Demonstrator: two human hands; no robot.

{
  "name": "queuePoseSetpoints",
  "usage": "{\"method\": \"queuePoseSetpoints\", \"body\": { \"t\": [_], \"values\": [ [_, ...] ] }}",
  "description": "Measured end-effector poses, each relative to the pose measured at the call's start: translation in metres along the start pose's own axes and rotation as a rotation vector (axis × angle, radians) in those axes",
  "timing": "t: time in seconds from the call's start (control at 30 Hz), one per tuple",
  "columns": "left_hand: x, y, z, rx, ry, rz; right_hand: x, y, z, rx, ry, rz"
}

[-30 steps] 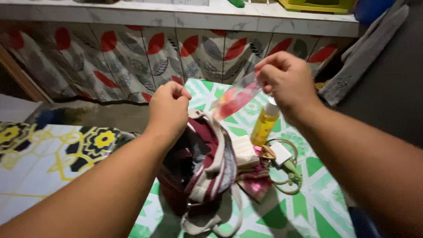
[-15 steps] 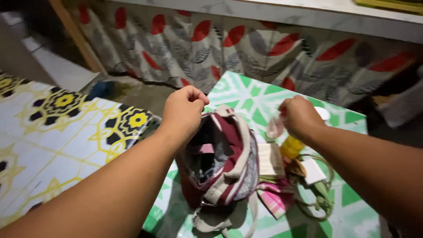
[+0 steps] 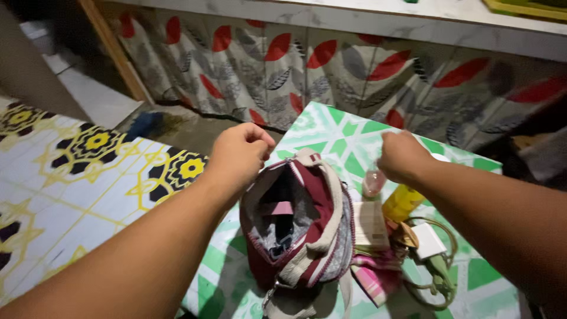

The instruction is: The person handles a small maroon zippered bag on a table, opening it and taking out personal items including a yellow bottle, a wallet, keys, a charger cable, sunglasses, a watch and small pouches, placing each item on the table and arranging them. They occasionally reach back into the bag to retrieve more items.

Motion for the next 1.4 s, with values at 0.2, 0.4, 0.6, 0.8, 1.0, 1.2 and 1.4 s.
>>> {"method": "queuePoseSetpoints", "body": {
  "t": [0.2,0.4,0.6,0.8,1.0,1.2,1.4],
  "values": [
    [-0.004,0.018,0.009,-0.095,-0.149,-0.126,-0.059,-0.048,-0.067,0.138,0.113,0.733],
    [-0.065,0.053,0.004,-0.571,-0.346,0.704,-0.116,-0.068,-0.141,0.193,-0.203,0.64],
    [-0.152,0.062,0.012,-0.631,-0.316,1.012,-0.112,-0.071,-0.158,0.103,-0.16,0.657],
    [-0.193,0.052,0.013,-0.611,-0.076,1.015,-0.113,-0.059,-0.167,0.045,-0.136,0.627],
    [-0.112,0.048,-0.01,-0.582,-0.095,1.101,-0.105,-0.05,-0.159,0.048,-0.049,0.788],
    [0.034,0.058,-0.009,-0.668,0.438,1.486,-0.078,-0.08,-0.14,-0.025,0.047,1.292],
    [0.054,0.105,-0.036,-0.55,-0.411,0.022,-0.052,-0.08,-0.139,-0.091,-0.055,1.403]
  ]
}}
Point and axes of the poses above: each hand's wrist, its own z-axis towards the middle knuckle, its own y-axis out of the palm, x = y × z, the point moved 1 cm from there along z, towards the middle knuckle, and after that the axes turned 14 degrees about -z, right-handed, at the moved point
